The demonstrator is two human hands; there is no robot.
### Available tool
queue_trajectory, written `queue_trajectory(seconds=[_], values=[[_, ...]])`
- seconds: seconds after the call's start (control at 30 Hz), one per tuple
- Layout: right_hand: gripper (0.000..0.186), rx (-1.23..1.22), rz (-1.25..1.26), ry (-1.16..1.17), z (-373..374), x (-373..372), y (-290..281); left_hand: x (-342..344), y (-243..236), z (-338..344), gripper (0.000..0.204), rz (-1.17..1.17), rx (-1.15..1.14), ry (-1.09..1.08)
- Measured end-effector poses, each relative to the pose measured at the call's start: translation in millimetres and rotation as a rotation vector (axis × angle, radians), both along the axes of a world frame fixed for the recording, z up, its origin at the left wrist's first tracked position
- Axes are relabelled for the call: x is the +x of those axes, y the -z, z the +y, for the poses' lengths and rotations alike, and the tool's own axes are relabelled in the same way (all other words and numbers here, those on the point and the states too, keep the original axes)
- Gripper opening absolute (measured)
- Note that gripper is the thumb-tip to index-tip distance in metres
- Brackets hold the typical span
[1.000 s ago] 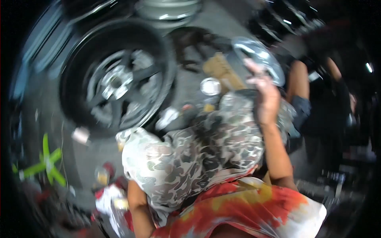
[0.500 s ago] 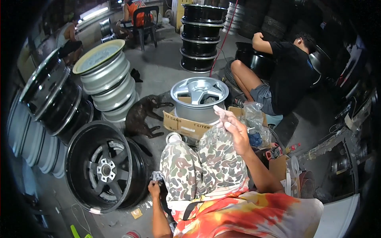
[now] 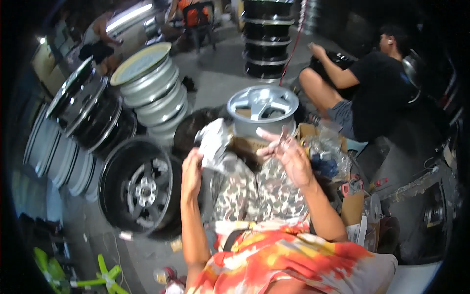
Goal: Applying filler material to a car rim and sanding it down to repair surface damage.
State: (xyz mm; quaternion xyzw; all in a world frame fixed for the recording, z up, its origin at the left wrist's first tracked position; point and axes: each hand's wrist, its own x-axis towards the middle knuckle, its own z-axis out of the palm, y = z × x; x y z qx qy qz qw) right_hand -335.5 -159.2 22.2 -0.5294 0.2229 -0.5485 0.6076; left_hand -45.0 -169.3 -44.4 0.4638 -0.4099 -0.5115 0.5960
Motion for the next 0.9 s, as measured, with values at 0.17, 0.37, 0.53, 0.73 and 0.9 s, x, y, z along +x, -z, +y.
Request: queue_trajectory(seconds=[0.17, 0.37, 0.53, 0.73, 0.9], values=[[0.030, 0.082, -0.050, -0.179, 7, 20, 14, -23, -32, 21, 0.014, 0.281, -0.020, 0.042], [0.033, 0.237, -0.095, -0.403, 17, 56, 46, -12, -11, 58, 0.017, 0.381, -0.030, 0.129], [0.028, 0.287, -0.176, -0.500, 33, 82, 49, -29, 6, 79, 0.022, 0.337, -0.126, -0.110], [0.023, 0.366, -0.151, -0.644, 43, 101, 60, -44, 17, 100, 0.024, 0.379, -0.023, -0.179], [0.022, 0.406, -0.164, -0.759, 44, 110, 53, -34, 11, 109, 0.020, 0.376, -0.119, -0.265]])
